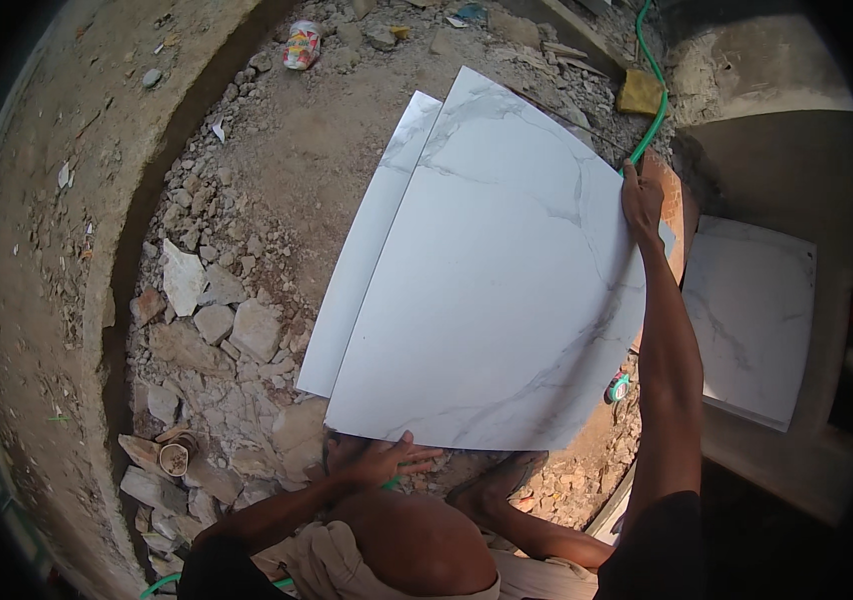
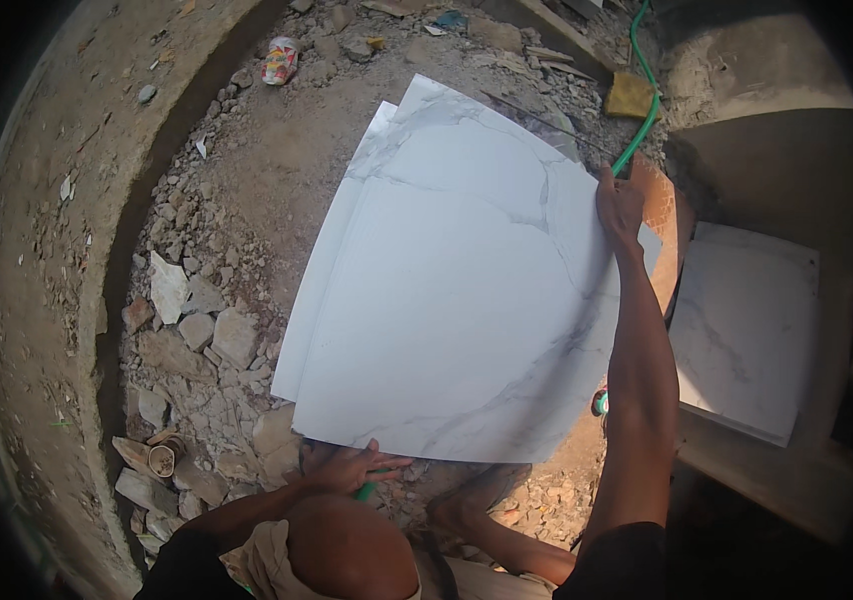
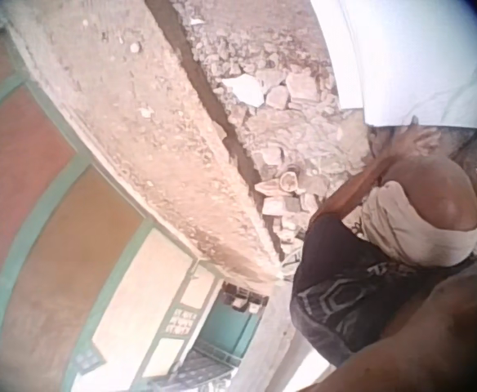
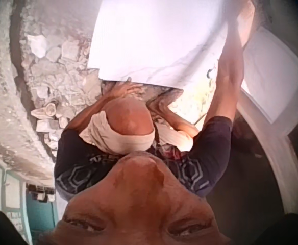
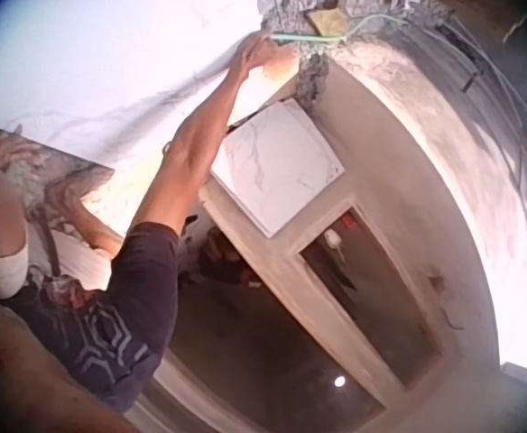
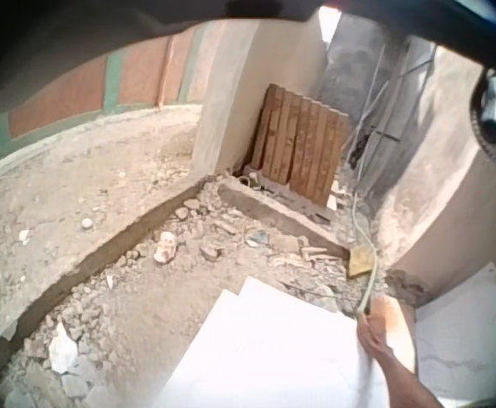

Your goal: The person measures a white marble-patterned tile with a tape measure and marks it with a pencil. They then place a brown patterned tile on top to trace its outline and mark the white tile accordingly.

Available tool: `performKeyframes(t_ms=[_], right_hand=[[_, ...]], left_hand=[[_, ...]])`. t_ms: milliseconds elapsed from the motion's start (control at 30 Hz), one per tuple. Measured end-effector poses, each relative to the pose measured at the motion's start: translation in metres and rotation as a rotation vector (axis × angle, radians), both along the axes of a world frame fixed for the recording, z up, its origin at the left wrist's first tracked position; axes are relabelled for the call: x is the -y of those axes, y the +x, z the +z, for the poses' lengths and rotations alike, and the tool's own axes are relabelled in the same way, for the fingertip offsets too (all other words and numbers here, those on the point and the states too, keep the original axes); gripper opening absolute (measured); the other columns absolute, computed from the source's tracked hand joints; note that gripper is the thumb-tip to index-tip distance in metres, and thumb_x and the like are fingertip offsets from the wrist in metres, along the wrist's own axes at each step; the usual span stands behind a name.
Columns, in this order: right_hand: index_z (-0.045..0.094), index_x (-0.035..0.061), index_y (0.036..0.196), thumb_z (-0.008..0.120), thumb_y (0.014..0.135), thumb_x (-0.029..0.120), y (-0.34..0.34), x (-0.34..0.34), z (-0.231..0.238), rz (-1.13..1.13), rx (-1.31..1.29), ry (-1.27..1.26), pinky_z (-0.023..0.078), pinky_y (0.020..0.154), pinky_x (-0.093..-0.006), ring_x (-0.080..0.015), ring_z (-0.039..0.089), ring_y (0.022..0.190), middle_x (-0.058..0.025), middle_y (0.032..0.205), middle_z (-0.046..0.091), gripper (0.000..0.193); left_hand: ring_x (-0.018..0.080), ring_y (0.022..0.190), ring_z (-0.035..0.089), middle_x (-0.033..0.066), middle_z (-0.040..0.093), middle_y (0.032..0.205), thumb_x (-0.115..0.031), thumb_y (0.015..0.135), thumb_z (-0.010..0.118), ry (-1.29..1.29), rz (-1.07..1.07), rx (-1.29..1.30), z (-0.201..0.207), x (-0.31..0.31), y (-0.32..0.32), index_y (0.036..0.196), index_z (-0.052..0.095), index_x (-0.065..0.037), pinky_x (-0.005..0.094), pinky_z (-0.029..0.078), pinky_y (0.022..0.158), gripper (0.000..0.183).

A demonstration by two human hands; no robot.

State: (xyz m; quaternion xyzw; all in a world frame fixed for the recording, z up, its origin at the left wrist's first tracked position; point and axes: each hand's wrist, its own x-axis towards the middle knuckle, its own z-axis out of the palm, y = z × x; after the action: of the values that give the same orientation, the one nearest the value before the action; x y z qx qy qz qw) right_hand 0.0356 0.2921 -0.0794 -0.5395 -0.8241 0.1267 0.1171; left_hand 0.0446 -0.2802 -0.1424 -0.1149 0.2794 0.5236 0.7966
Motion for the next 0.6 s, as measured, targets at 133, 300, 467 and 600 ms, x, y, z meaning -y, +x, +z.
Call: performKeyframes(t_ms=[133, 300, 467, 600], right_hand=[[0.063, -0.0086, 0.063, 0.053, 0.097, 0.053, -0.031, 0.013, -0.032, 0.038, 0.04, -0.085, 0.048, 0.073, -0.0509, -0.039, 0.064, 0.066, -0.0279, 0.065, 0.062, 0.071], [0.057, -0.0067, 0.058, 0.055, 0.096, 0.055, -0.056, 0.025, -0.064, 0.081, -0.049, -0.094, 0.043, 0.064, -0.0461, -0.0285, 0.054, 0.06, -0.0186, 0.059, 0.055, 0.072], [0.07, -0.0102, 0.075, 0.049, 0.098, 0.053, -0.062, 0.023, -0.084, 0.076, 0.05, -0.115, 0.049, 0.083, -0.0519, -0.0479, 0.068, 0.083, -0.035, 0.079, 0.067, 0.07], [0.071, -0.01, 0.076, 0.048, 0.099, 0.05, -0.054, 0.017, -0.094, 0.051, 0.089, -0.09, 0.049, 0.084, -0.0527, -0.0492, 0.067, 0.084, -0.0356, 0.081, 0.067, 0.069]], left_hand=[[0.0397, 0.139, 0.045, 0.0321, 0.04, 0.148, -0.039, 0.11, 0.031, -0.058, 0.055, -0.01, -0.004, 0.01, -0.004, 0.151, 0.012, 0.002, 0.0452, 0.043, 0.113, 0.061], [0.0372, 0.132, 0.053, 0.033, 0.048, 0.14, -0.044, 0.108, 0.034, -0.21, 0.108, -0.071, -0.016, 0.024, -0.007, 0.146, 0.023, 0.011, 0.0404, 0.047, 0.11, 0.067], [0.0359, 0.13, 0.055, 0.0326, 0.05, 0.138, -0.046, 0.107, 0.036, -0.207, 0.16, -0.09, -0.027, 0.028, -0.013, 0.142, 0.03, 0.016, 0.0398, 0.046, 0.112, 0.071], [0.0347, 0.13, 0.055, 0.0329, 0.049, 0.14, -0.046, 0.108, 0.037, -0.164, 0.192, -0.071, -0.032, 0.026, -0.017, 0.144, 0.028, 0.014, 0.0405, 0.045, 0.112, 0.071]])
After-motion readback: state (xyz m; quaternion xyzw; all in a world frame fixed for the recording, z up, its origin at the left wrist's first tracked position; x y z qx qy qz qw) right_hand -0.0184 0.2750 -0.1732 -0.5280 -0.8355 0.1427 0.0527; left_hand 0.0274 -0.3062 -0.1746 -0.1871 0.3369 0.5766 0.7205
